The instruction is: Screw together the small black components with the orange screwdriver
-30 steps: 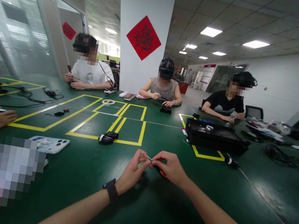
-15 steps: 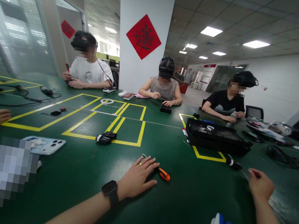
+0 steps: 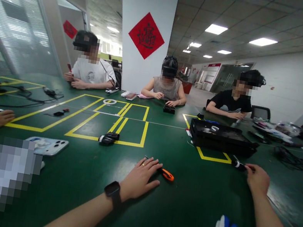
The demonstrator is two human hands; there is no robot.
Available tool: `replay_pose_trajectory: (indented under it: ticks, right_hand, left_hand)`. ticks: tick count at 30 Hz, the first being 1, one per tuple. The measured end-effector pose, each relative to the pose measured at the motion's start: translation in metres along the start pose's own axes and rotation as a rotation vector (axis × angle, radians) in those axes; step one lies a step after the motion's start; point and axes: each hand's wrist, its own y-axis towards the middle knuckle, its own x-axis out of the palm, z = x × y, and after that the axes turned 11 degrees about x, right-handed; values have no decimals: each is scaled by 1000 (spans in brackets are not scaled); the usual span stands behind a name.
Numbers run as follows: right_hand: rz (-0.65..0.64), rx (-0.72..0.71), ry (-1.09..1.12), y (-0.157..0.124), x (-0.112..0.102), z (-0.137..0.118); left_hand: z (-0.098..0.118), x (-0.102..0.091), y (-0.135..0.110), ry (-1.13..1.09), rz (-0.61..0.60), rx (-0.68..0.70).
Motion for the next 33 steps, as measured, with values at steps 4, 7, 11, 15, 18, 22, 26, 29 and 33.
replay_pose_trajectory:
  ticks: [4, 7, 11, 15, 18, 22, 26, 29, 33]
  right_hand:
    - [13, -20, -22, 1, 1, -1]
    - [44, -40, -36, -3, 0, -2]
    - [108, -64, -47, -10, -6, -5]
    - [138, -65, -66, -18, -7, -14]
    - [139, -36, -96, -23, -2, -25]
    - [31, -84, -214, -28, 6, -34]
    - [-34, -153, -250, -23, 11, -29]
    - [-10, -133, -220, -17, 12, -22]
    - [11, -119, -151, -13, 12, -18]
  left_hand:
    - [0, 0, 0, 2, -17, -4]
    - [0, -1, 0, 0, -25, -11]
    - [1, -2, 0, -7, -25, -5]
    - [0, -2, 0, 1, -37, -3]
    - [-1, -2, 0, 5, -39, -1]
    - [-1, -2, 0, 15, -43, -2]
    - [0, -3, -1, 49, -55, -3]
    - [3, -2, -1, 94, -46, -2]
    - [-2, -7, -1, 218, 39, -12]
